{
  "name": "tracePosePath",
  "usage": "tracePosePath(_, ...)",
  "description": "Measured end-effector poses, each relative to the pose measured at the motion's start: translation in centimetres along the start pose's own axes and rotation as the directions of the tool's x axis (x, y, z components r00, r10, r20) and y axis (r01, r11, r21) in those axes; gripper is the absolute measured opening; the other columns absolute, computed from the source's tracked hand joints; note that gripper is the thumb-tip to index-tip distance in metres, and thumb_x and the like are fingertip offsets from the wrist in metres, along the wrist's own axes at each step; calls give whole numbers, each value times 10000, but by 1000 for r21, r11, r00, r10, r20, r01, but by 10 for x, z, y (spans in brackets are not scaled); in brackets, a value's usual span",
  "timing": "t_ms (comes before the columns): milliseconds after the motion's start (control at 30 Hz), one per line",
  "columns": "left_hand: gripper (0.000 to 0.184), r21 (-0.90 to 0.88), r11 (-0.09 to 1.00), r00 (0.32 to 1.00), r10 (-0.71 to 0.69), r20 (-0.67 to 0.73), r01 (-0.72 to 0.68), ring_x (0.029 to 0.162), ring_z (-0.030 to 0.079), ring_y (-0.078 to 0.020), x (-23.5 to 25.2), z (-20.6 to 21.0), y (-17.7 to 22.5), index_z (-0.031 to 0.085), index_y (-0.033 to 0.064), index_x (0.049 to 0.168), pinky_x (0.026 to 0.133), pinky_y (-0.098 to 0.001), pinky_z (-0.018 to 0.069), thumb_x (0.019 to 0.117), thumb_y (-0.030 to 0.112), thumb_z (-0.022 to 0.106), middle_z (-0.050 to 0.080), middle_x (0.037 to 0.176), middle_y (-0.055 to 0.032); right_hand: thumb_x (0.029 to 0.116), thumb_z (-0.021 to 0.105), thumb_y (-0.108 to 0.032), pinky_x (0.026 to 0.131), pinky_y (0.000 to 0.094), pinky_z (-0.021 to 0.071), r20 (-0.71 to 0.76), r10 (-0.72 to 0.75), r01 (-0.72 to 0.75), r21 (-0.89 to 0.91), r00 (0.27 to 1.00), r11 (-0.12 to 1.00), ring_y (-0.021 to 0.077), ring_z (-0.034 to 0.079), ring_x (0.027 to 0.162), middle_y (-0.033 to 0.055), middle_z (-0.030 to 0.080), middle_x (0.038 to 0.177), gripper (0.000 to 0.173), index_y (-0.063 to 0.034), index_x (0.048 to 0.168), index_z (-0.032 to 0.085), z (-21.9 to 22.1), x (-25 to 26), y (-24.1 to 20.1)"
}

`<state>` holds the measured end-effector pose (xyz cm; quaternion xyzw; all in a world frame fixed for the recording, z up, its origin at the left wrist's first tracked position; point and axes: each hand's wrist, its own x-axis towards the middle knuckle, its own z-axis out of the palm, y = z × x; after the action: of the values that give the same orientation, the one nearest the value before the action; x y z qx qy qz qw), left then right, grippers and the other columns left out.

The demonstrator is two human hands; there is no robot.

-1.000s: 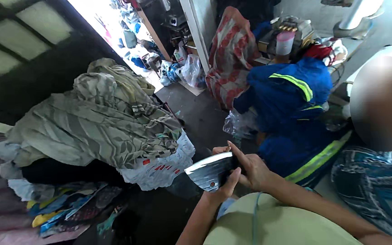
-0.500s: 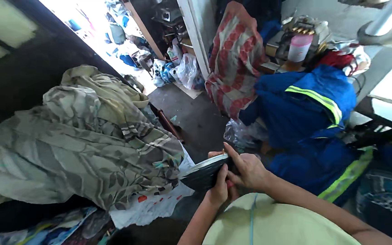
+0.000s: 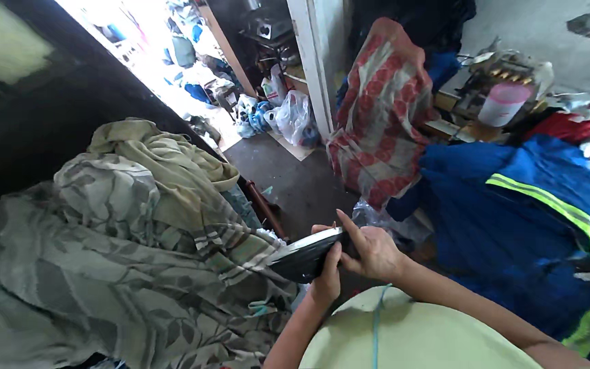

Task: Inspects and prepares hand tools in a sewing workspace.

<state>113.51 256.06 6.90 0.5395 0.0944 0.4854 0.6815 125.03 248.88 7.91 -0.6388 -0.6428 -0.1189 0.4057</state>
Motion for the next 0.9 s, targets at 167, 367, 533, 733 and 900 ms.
tracePosePath(167,102,-20,998,996,-62,-61,61,885,667,24,38,-8,-18,723,171,1004,819,-196,553,935,150,653,725,928,101,1005,471,-491,465,382,499,1,-42,42,-17,999,999,228,610,483,90,627,591,725,147,1344,538,18,36,36)
tracePosePath(367,278,177,984,999,-24,-34,29,953,673,21,103,-13,-37,611,75,1149,888,-222,565,935,218,718,718,992,103,989,498,-476,475,383,496,-25,-76,77,23,997,997,230,601,478,95,614,576,715,146,1337,554,33,86,95)
tracePosePath(533,445,257,966,998,-4,56,-10,996,655,42,157,-14,-43,590,-1,1195,929,-214,548,869,231,785,713,1042,100,1003,458,-467,471,429,502,80,-25,9,203,996,979,247,608,486,117,622,597,735,155,1393,497,40,123,133)
tracePosePath(733,260,191,980,998,-58,14,54,1041,665,16,197,-29,-66,685,22,1102,962,-244,546,933,216,719,739,1053,74,993,495,-444,504,458,513,190,12,-67,285,982,956,271,631,519,135,658,645,725,150,1409,488,64,160,161)
tracePosePath(900,169,233,962,989,-150,2,145,943,676,28,245,-50,-68,693,23,1027,905,-223,561,914,144,725,739,954,81,993,527,-410,527,466,536,235,-6,-72,320,972,945,279,656,554,149,684,699,708,144,1429,466,96,202,188)
